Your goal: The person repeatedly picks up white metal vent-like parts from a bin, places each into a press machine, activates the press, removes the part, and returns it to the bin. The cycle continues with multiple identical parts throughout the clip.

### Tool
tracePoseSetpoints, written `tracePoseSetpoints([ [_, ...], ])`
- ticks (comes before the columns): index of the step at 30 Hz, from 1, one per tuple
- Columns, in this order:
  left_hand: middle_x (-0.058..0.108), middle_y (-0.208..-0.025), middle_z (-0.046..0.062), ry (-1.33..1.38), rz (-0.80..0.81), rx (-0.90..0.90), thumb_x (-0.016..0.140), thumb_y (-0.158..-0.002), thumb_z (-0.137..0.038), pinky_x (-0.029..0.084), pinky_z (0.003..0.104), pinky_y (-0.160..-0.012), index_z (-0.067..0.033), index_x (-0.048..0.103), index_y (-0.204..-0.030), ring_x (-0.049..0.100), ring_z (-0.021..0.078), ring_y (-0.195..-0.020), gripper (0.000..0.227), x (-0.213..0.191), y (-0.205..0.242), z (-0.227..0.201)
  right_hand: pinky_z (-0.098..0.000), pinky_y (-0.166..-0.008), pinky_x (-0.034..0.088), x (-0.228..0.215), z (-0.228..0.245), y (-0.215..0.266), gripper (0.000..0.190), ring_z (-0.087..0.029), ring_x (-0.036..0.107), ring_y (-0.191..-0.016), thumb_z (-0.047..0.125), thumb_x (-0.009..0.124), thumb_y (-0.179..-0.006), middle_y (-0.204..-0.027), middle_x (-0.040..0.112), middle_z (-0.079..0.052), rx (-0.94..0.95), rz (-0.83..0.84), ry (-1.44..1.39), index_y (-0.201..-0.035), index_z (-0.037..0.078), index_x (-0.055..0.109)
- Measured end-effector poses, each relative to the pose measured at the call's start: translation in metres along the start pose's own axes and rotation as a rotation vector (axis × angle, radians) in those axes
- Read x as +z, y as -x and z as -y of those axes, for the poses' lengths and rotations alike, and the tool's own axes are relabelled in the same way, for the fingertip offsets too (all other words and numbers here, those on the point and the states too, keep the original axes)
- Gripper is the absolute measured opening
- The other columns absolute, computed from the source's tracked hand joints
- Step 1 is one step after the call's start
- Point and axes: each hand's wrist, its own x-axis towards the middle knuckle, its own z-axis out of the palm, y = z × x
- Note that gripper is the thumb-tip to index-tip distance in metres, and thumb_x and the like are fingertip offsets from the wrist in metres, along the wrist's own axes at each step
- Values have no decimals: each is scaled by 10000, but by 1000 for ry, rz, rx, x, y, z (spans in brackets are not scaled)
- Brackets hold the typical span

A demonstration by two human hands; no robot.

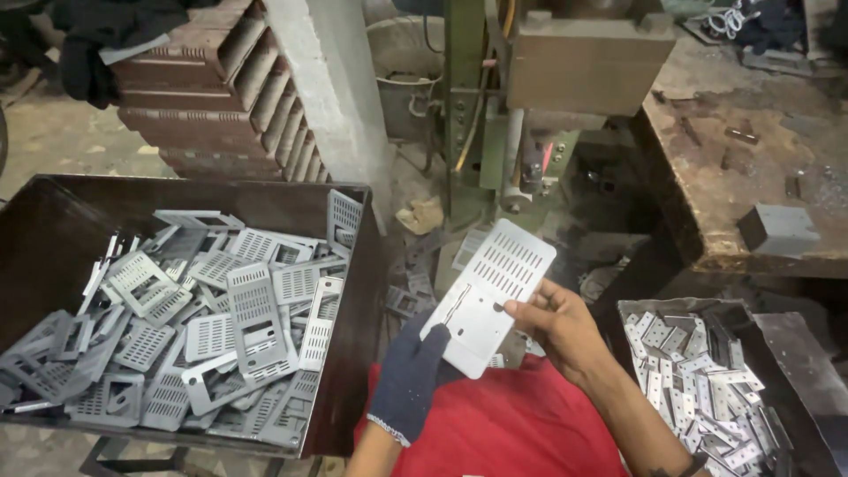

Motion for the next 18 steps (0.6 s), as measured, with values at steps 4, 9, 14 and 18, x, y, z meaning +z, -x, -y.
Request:
tracePoseSetpoints([
  [4, 715, -1168, 136, 32, 19, -14, 598, -945, -169, 656, 363, -749, -15, 591, -1352, 734, 213, -982, 434, 0, 1, -3, -316, -850, 596, 2, 2, 1, 415, -174, 733, -960, -24, 728, -828, -1084, 771, -114, 0, -6, -21, -1237, -21, 656],
  [9, 712, -1177, 152, 58, 19, -42, 581, -945, -173, 663, 382, -756, -15, 586, -1353, 741, 240, -993, 438, 2, 3, -8, -311, -849, 607, 8, 8, 5, 405, -170, 739, -952, -26, 730, -830, -1067, 773, -116, 9, -22, 5, -1228, -20, 655],
  [14, 697, -1186, 170, 61, 36, -18, 563, -964, -193, 664, 389, -759, 6, 587, -1349, 734, 254, -1008, 434, -1, 3, -7, -297, -823, 598, 10, 6, 3, 393, -160, 730, -922, -26, 732, -835, -1040, 776, -119, -3, -15, 4, -1222, -23, 662],
  [18, 698, -1192, 167, 65, 31, -35, 558, -965, -192, 666, 383, -766, -5, 587, -1357, 735, 250, -1016, 435, 0, 5, -10, -297, -818, 596, 12, 6, 5, 374, -159, 729, -914, -20, 734, -839, -1029, 780, -117, -1, -24, 16, -1207, -31, 669],
])
